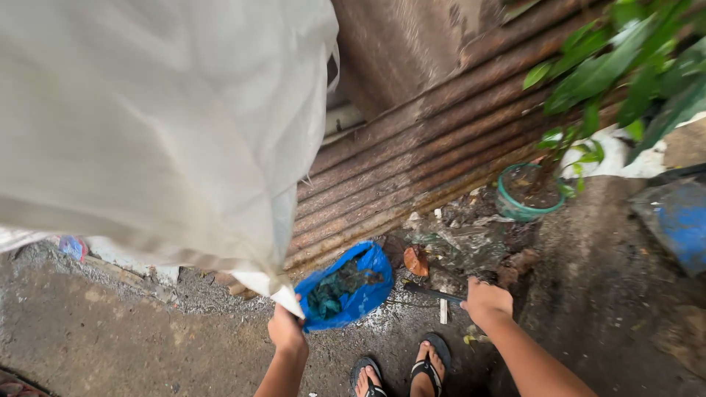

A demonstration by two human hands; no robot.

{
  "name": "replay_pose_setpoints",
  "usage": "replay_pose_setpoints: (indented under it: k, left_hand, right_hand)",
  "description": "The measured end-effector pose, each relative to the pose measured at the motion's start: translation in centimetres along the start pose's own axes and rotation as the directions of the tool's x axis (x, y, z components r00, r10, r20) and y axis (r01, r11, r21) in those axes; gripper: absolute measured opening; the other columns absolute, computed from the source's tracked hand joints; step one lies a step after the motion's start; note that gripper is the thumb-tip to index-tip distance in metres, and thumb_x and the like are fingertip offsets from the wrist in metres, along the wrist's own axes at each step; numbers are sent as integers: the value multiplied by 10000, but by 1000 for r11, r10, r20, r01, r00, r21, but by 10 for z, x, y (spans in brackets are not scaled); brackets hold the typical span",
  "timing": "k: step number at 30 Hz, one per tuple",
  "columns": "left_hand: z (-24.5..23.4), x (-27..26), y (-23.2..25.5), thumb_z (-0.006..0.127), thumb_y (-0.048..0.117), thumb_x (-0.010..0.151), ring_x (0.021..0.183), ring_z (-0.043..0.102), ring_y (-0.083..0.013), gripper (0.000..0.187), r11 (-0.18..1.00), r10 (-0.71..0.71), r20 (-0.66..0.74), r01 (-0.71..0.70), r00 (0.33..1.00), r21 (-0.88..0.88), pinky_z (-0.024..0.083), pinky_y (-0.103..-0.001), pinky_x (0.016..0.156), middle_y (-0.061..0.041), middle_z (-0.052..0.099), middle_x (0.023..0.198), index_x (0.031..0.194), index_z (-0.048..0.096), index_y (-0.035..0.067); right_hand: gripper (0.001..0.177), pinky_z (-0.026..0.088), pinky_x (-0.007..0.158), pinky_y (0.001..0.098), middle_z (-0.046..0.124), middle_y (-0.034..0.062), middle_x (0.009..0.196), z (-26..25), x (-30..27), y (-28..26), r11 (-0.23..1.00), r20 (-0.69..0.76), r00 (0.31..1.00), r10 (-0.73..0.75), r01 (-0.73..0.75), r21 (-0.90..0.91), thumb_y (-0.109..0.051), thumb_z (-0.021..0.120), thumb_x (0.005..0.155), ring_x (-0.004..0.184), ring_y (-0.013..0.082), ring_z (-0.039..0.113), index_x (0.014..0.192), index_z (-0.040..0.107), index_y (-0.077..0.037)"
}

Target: Picking up various small pieces of trash and debris from the ground using metal tongs and placing them into a blue plastic bag.

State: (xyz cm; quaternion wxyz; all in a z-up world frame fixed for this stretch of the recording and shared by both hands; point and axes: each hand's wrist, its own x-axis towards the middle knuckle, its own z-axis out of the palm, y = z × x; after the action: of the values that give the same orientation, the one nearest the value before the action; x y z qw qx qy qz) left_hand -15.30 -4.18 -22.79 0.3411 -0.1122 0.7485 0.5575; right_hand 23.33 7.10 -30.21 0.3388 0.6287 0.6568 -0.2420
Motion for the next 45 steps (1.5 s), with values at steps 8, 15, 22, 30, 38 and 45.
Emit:
replay_pose_setpoints:
  k: [8, 15, 22, 30, 38, 45]
  left_hand:
    - [58, 27, -9, 646, 256, 858, 582, 390, -84, 210, 993, 112, 175, -102, 978, -61, 293, -264, 520, 20, 542, 744, 912, 700, 60]
    - [65, 27, -26, 606, 307, 872, 547, 293, -97, 277, 997, 66, 215, -55, 974, -59, 297, -269, 560, 31, 401, 656, 961, 723, 72]
    - [80, 39, -30, 591, 298, 864, 546, 295, -91, 252, 996, 52, 189, -37, 981, -82, 285, -257, 554, 31, 422, 646, 964, 729, 112]
    - [67, 38, -30, 603, 285, 880, 572, 313, -81, 287, 992, 62, 158, -43, 985, -121, 253, -247, 517, 26, 429, 663, 1012, 729, 63]
    - [42, 22, -23, 625, 320, 849, 624, 417, -101, 320, 998, -18, 190, 28, 982, -51, 332, -233, 562, 10, 507, 737, 1065, 723, 106]
    - [16, 38, -33, 696, 299, 838, 650, 448, -112, 346, 997, 51, 265, -35, 963, -64, 365, -287, 593, 4, 475, 782, 1094, 718, 67]
  right_hand:
    - [655, 603, 771, 362, 751, 99, 1111, 43, 113, -59, 999, -12, 1000, -23, 24, 43, -479, 681, 954, 1005, 249, 753, 1416, 441, -82]
    - [635, 615, 811, 364, 725, 109, 1180, 63, 160, -62, 994, 14, 999, 35, -37, 105, -336, 706, 933, 1050, 249, 743, 1433, 430, -59]
    - [384, 622, 818, 389, 762, 131, 1137, 111, 183, -57, 996, -110, 994, 17, -7, 94, -112, 587, 958, 1007, 283, 762, 1339, 552, -73]
    - [420, 610, 755, 393, 754, 35, 1010, 89, 143, -27, 988, 20, 998, 59, -62, 142, -520, 547, 1000, 929, 238, 743, 1304, 608, -237]
    - [441, 517, 630, 395, 689, 22, 723, 14, 28, -4, 949, -37, 997, -68, 76, 305, -609, 517, 985, 680, 223, 681, 956, 633, -184]
    - [355, 491, 549, 349, 671, 3, 704, -25, -43, -65, 884, -10, 916, -402, 391, 256, -571, 540, 967, 609, 181, 636, 952, 607, -224]
